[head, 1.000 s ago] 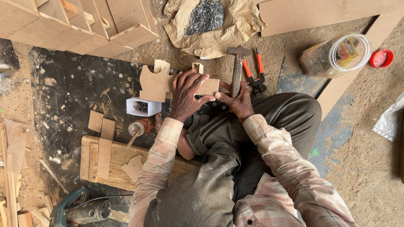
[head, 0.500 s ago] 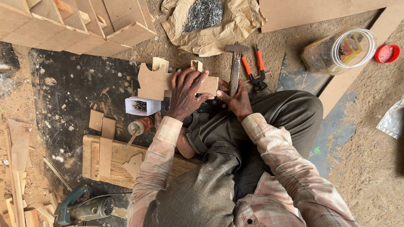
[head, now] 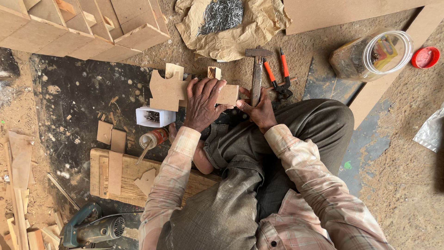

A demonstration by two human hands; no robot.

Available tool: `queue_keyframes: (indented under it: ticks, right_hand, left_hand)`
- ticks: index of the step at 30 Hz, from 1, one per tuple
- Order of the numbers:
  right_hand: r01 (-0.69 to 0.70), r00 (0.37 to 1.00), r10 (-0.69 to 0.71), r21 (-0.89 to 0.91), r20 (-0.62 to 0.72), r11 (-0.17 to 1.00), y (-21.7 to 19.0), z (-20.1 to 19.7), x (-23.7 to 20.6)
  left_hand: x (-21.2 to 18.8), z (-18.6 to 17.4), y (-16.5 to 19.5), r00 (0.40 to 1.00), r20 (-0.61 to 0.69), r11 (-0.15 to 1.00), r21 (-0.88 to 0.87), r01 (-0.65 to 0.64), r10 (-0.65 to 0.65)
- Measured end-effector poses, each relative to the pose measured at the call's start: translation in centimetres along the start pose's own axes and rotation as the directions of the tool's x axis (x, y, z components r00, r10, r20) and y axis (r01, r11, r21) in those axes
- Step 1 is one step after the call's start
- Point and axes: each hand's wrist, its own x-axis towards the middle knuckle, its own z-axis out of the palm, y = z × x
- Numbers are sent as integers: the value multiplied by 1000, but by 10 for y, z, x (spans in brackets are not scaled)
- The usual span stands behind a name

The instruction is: The person assembles small wooden pieces into a larger structure. They use a hammer to drive nails and a brush to apply glue to the joints, then press the pieces together to form the assembly.

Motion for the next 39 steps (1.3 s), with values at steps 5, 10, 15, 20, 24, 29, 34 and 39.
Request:
queue_keyframes:
  ticks: [5,10,15,20,24,29,34,39]
  right_hand:
    - [3,1000,-3,-22,2,1000,-1,0,0]
    - [-21,1000,20,-54,-13,998,1,0,-1]
    - [35,999,-34,-45,10,998,2,-1,-1]
    - [5,1000,-5,-56,-10,998,0,0,-3]
    - [-118,992,109,-184,-58,976,0,0,-4]
    - [39,999,-39,-18,16,999,-4,2,-1]
    - [-59,998,59,28,9,998,-17,5,-5]
    - [-87,996,87,69,8,994,-30,7,-7]
  left_hand:
    - [2,3,0,998,-60,1000,-4,7,-7]
    - [3,5,-3,997,-71,1000,24,5,-3]
    - [5,7,-5,995,-101,999,31,-17,20]
    - [6,10,-7,994,-111,1000,18,-11,13]
    - [5,12,-9,994,-106,1000,20,-17,19]
    - [3,8,-8,999,-32,999,33,-4,5]
    - [5,-11,-2,998,-52,993,-109,-45,40]
    - [10,-27,-3,1000,-10,977,-210,-23,22]
